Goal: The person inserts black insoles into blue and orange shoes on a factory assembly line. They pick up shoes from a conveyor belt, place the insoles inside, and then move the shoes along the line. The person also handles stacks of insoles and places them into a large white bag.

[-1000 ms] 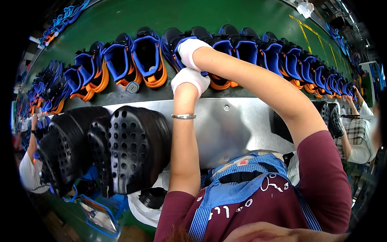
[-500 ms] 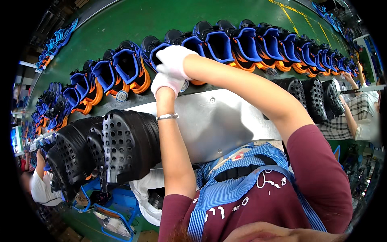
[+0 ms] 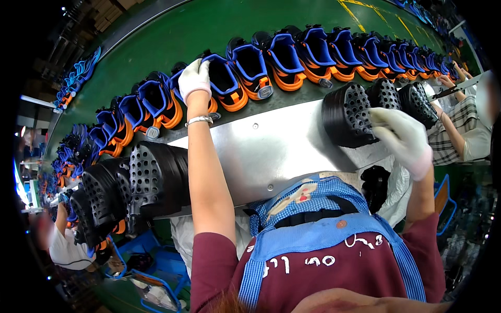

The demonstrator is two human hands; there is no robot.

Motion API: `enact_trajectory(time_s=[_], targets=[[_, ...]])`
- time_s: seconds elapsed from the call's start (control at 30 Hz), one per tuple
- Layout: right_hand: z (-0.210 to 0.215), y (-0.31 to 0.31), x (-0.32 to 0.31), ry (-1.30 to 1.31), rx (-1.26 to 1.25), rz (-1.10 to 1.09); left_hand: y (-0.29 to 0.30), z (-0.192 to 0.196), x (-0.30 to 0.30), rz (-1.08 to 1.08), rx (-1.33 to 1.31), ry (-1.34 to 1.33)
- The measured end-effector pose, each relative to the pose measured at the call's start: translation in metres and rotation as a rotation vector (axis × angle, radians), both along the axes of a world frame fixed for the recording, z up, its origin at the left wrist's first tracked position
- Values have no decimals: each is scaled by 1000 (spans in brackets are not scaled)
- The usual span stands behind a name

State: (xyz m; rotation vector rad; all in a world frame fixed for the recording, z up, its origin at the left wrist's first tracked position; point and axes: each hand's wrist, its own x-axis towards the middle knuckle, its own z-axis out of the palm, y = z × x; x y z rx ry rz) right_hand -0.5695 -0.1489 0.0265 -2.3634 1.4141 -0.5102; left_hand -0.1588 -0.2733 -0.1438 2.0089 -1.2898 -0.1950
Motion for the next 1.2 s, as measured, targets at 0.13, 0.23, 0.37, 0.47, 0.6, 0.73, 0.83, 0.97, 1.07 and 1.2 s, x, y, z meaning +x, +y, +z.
enact_trajectory(time_s=[0.13,0.23,0.37,0.47,0.6,0.73,0.83,0.97,1.07,1.2], targets=[[16,28,-52,-43,-45,-271,-18,3,16,66,190,-43],[13,37,-82,-78,-42,-336,-22,10,20,126,295,-71],[4,47,-118,-95,-110,-493,-21,31,11,-11,325,-224],[8,42,-138,-147,-252,-640,15,40,-21,-121,-118,-31],[-17,12,-196,-101,-610,-799,65,1,-52,50,-92,-236],[-47,-7,-235,-33,-472,-823,81,-65,-14,-41,-2,-73],[-79,-31,-251,89,-331,-850,69,-69,3,-106,35,160],[-106,-49,-269,134,-196,-819,63,-58,-9,-95,112,199],[-116,-58,-276,214,-240,-747,63,-64,-13,-66,89,132],[-109,-64,-282,231,-237,-648,66,-70,-16,-25,79,97]])
